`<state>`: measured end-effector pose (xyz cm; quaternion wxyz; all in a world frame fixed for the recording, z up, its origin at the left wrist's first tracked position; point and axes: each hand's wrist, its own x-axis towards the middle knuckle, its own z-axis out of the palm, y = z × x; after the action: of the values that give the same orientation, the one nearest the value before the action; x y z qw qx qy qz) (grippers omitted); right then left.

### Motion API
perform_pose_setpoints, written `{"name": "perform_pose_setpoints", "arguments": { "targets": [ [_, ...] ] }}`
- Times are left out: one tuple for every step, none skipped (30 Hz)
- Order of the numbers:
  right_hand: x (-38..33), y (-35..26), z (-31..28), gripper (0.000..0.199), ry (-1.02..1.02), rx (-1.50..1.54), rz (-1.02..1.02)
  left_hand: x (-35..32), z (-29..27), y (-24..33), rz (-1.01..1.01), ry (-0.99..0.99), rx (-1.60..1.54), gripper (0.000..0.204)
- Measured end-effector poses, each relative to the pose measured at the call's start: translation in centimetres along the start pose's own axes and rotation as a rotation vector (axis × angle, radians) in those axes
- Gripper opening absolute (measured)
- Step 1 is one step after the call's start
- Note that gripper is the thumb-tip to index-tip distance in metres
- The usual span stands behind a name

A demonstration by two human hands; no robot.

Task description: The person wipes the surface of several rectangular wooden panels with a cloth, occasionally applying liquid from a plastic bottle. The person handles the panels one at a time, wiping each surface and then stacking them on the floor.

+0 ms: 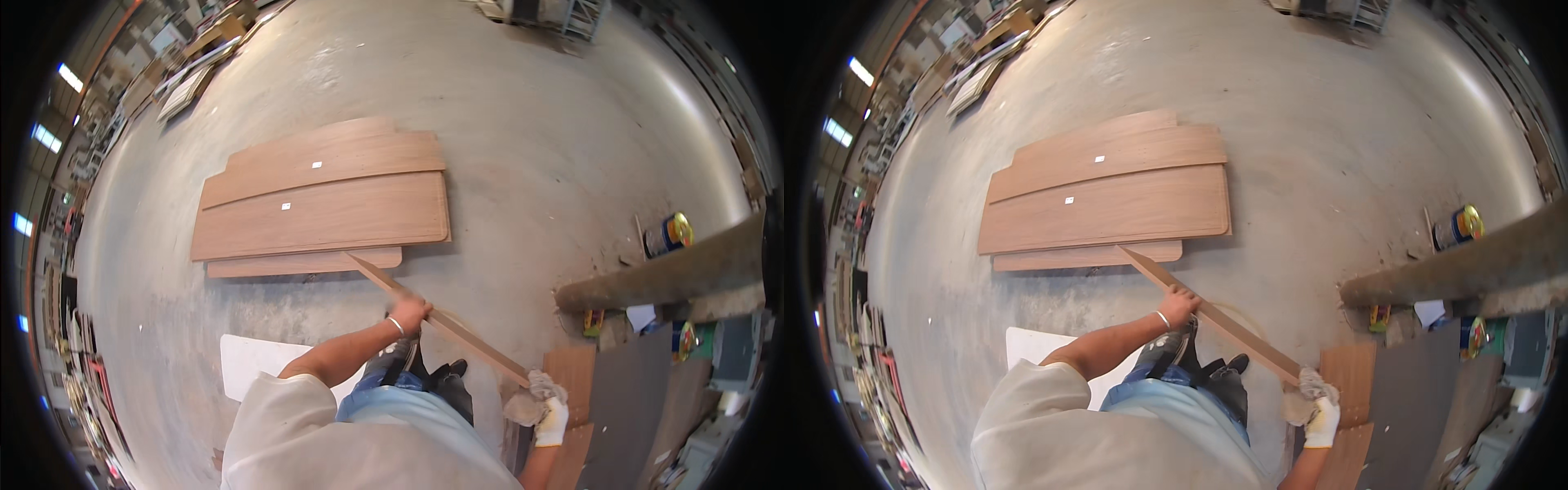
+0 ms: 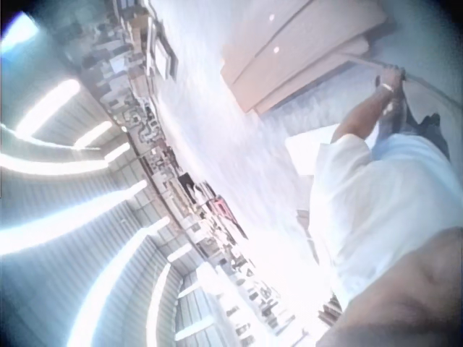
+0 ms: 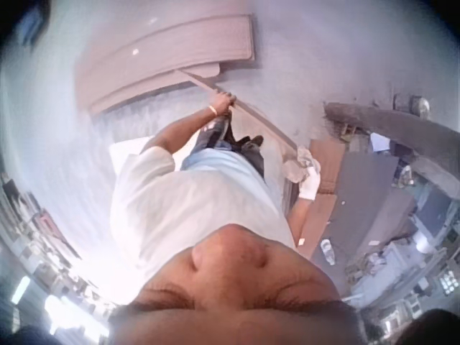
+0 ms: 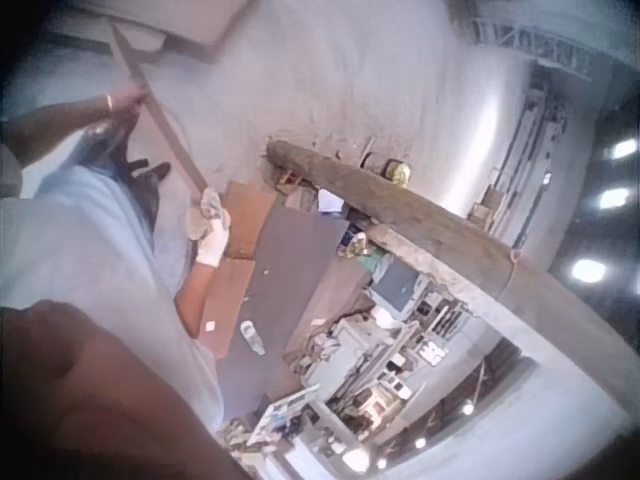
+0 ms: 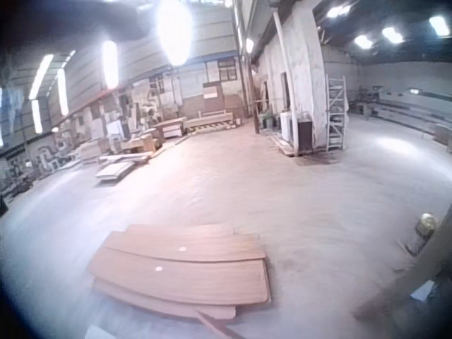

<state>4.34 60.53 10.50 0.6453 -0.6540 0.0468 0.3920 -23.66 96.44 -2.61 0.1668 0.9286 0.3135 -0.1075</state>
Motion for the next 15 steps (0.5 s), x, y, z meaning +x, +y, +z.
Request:
{"name": "perform_pose_setpoints", "arguments": {
  "targets": [
    [1.2, 0.6, 1.1, 0.020, -0.036, -0.043, 0.070, 0.4, -0.2, -3.3, -0.030, -0.002, -0.002, 0.021],
    [1.8, 2.1, 2.5, 0.020, -0.065, -0.083, 0.151, 0.7, -0.5, -7.2, -0.059, -0.005, -0.003, 0.019],
    [2.4, 3.6, 3.6, 0.021, -0.093, -0.123, 0.237, 0.3, 0.0, -11.0, -0.103, 0.012, 0.036, 0.013],
    [2.5, 4.3, 6.6, 0.016, -0.081, -0.122, 0.316, 0.3, 0.9, -15.7, -0.123, 0.033, 0.014, 0.014],
    [2.6, 4.8, 9.7, 0.012, -0.054, -0.130, 0.401, 0.5, 1.6, -19.0, -0.147, -0.011, 0.012, 0.014],
    [3.1, 6.6, 11.2, 0.011, 0.002, -0.172, 0.376, 1.2, 2.2, -22.2, -0.163, -0.054, 0.014, 0.013],
    [3.9, 7.6, 11.6, 0.021, 0.040, -0.220, 0.481, 1.5, 3.2, -25.6, -0.200, -0.046, 0.001, 0.012],
    [4.1, 9.8, 13.2, 0.023, 0.073, -0.187, 0.361, 2.1, 4.8, -28.7, -0.228, -0.040, -0.014, 0.012],
    [4.7, 10.9, 14.8, 0.023, 0.131, -0.194, 0.435, 2.9, 6.3, -32.2, -0.262, -0.035, -0.026, 0.011],
    [4.4, 11.1, 16.5, 0.023, 0.209, -0.222, 0.528, 3.2, 8.6, -35.6, -0.315, -0.058, 0.013, 0.012],
    [5.6, 13.2, 19.4, 0.022, 0.220, -0.267, 0.483, 3.8, 10.8, -39.5, -0.367, -0.085, 0.052, 0.013],
    [4.9, 14.5, 21.0, 0.021, 0.263, -0.327, 0.443, 4.3, 12.2, -41.8, -0.389, -0.123, -0.040, 0.015],
    [4.7, 14.8, 23.5, 0.019, 0.252, -0.519, 0.632, 6.3, 11.8, -46.5, -0.411, -0.137, -0.105, 0.016],
    [4.7, 14.8, 27.5, 0.016, 0.174, -0.607, 0.734, 7.5, 13.1, -50.5, -0.412, -0.136, -0.098, 0.017],
    [4.1, 13.8, 32.8, 0.015, 0.073, -0.678, 0.780, 8.8, 13.2, -54.2, -0.440, -0.170, -0.049, 0.018]
  ]
}}
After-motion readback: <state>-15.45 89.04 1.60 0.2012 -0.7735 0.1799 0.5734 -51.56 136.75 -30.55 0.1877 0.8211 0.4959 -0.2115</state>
